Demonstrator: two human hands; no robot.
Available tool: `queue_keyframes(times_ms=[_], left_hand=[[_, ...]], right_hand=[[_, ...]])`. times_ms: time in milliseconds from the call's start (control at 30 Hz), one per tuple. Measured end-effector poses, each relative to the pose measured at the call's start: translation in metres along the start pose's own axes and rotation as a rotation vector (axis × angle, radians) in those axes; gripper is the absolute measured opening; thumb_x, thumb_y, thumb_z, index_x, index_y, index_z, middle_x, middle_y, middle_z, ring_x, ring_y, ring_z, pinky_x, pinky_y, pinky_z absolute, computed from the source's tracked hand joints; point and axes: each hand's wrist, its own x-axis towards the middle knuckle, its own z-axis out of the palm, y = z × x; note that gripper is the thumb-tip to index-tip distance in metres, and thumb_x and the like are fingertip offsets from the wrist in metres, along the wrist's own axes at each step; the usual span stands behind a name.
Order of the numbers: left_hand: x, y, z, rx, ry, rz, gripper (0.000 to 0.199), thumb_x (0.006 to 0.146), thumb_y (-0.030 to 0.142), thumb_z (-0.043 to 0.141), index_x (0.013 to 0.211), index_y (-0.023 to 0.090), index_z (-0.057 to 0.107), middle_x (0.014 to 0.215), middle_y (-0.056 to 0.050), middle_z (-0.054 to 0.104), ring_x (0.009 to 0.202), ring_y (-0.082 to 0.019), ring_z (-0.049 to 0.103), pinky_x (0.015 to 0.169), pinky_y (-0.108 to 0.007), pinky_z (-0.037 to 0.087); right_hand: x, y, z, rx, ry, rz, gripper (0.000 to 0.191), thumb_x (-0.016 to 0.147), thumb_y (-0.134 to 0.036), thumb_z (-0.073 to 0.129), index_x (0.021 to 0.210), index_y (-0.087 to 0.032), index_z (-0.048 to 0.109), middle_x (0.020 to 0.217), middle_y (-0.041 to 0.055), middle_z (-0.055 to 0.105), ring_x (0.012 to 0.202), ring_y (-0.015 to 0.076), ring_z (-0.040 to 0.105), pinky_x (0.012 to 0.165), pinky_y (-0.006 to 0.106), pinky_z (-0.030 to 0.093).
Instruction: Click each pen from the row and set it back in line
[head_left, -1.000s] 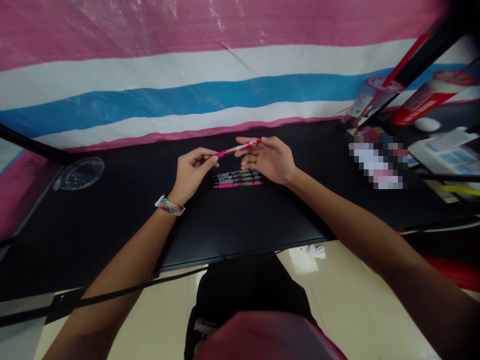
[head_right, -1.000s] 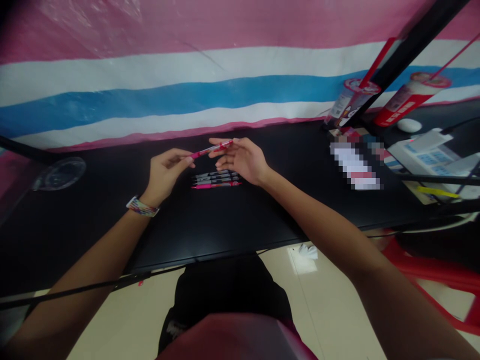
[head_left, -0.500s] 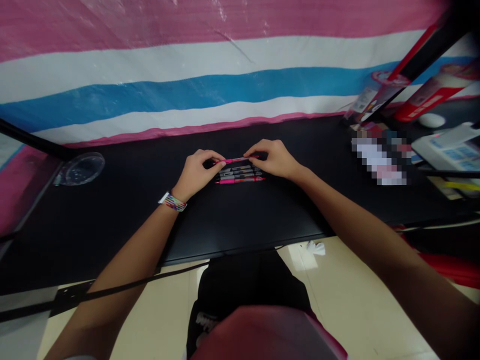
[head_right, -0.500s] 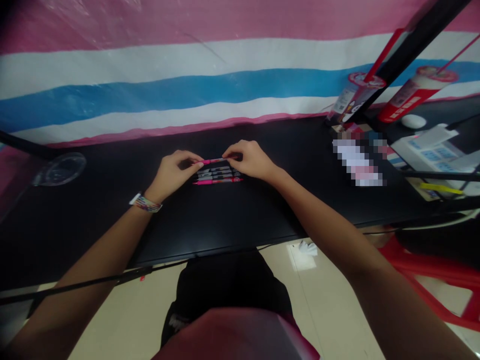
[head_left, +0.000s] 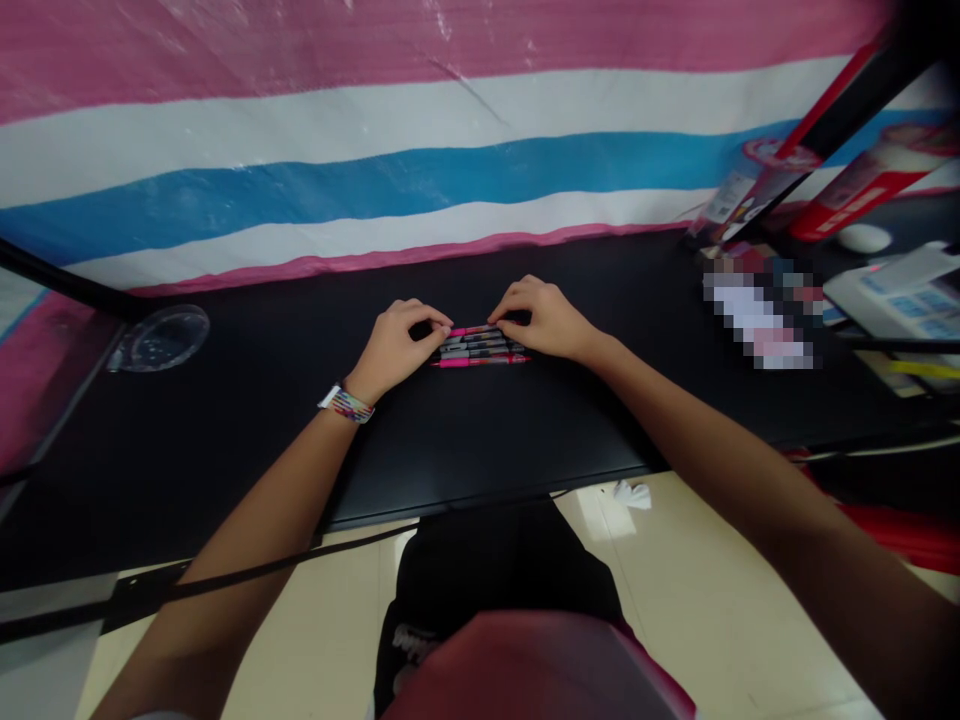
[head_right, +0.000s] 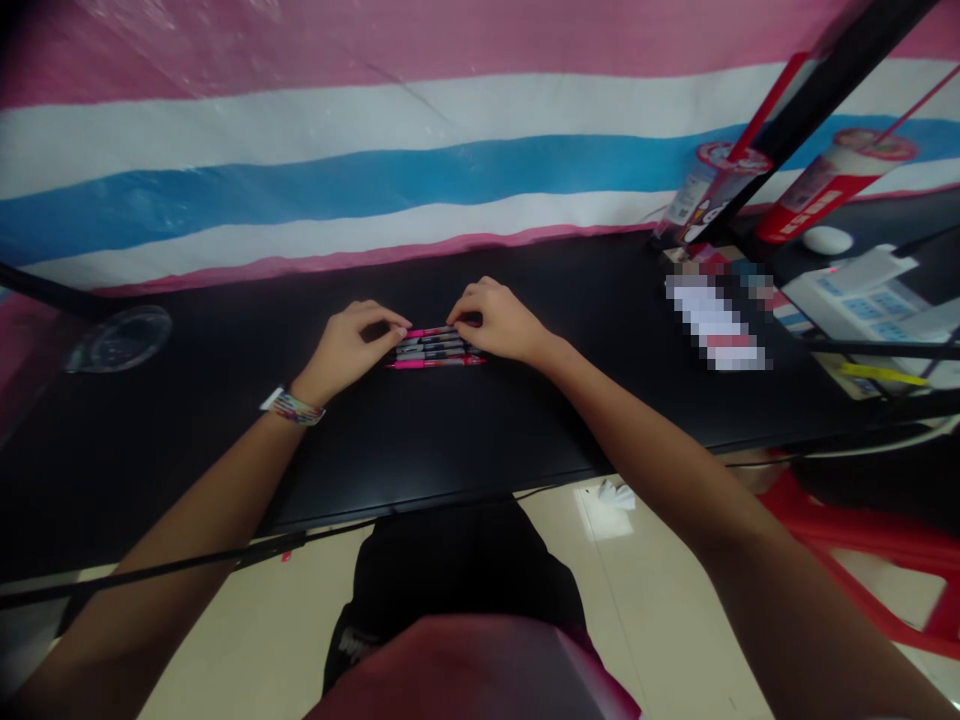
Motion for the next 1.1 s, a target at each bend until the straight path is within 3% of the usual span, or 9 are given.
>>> queue_keyframes(times_ms=[133,333,533,667,800,933,1100], left_hand=[[0.0,0.002,-0.001,0.017,-0.012,-0.012,0.016,0.098,0.032,0.07,0.098,0.027,0.086,0.098,-0.006,0.083,0.096,-0.029,0.069,0.093,-0.045,0.05],[0.001,0.005,-0.001,0.028,-0.019,-0.004,0.014,0.097,0.028,0.069,0.099,0.025,0.083,0.099,-0.007,0.082,0.097,-0.029,0.069,0.094,-0.045,0.05],[-0.001,0.007,-0.001,0.006,0.038,0.009,0.014,0.099,0.028,0.068,0.104,0.025,0.08,0.102,-0.007,0.079,0.1,-0.028,0.071,0.099,-0.046,0.053],[-0.002,0.012,-0.003,0.0,0.07,0.033,0.016,0.102,0.034,0.067,0.106,0.026,0.08,0.105,-0.007,0.079,0.104,-0.028,0.071,0.101,-0.046,0.053],[-0.002,0.019,-0.005,-0.025,0.023,0.083,0.024,0.105,0.043,0.066,0.096,0.027,0.081,0.099,-0.007,0.081,0.1,-0.029,0.07,0.101,-0.047,0.052],[-0.002,0.023,-0.003,-0.104,-0.004,0.075,0.027,0.102,0.049,0.075,0.089,0.027,0.082,0.091,-0.005,0.082,0.094,-0.027,0.07,0.099,-0.046,0.053],[-0.003,0.022,-0.002,-0.147,0.078,0.021,0.019,0.101,0.045,0.077,0.1,0.027,0.084,0.101,-0.006,0.083,0.097,-0.027,0.072,0.096,-0.042,0.055]], right_hand=[[-0.002,-0.019,-0.002,-0.014,-0.011,-0.064,0.019,0.096,-0.028,0.068,0.09,-0.022,0.084,0.089,0.0081,0.074,0.09,0.0273,0.063,0.085,0.042,0.047],[-0.009,-0.046,0.002,-0.081,-0.174,-0.259,0.023,0.1,-0.03,0.068,0.08,-0.022,0.075,0.084,0.0066,0.067,0.085,0.0243,0.059,0.072,0.038,0.039],[-0.01,-0.048,0.003,-0.059,-0.189,-0.287,0.021,0.101,-0.042,0.076,0.092,-0.023,0.079,0.095,0.0076,0.073,0.089,0.0251,0.061,0.074,0.038,0.041],[-0.011,-0.049,0.005,-0.066,-0.275,-0.291,0.008,0.097,-0.029,0.077,0.093,-0.024,0.08,0.09,0.0066,0.077,0.09,0.0268,0.061,0.074,0.038,0.041],[-0.01,-0.049,0.005,0.076,-0.206,-0.228,0.01,0.1,-0.023,0.07,0.098,-0.022,0.08,0.093,0.0064,0.075,0.088,0.0245,0.065,0.078,0.037,0.047],[-0.005,-0.039,0.004,0.209,-0.033,-0.1,0.023,0.107,-0.042,0.069,0.109,-0.023,0.082,0.103,0.0077,0.071,0.085,0.0222,0.065,0.079,0.037,0.05],[0.0,-0.028,0.003,0.419,0.093,0.172,0.034,0.098,-0.056,0.081,0.106,-0.023,0.083,0.076,0.0,0.065,0.07,0.0184,0.056,0.069,0.034,0.046]])
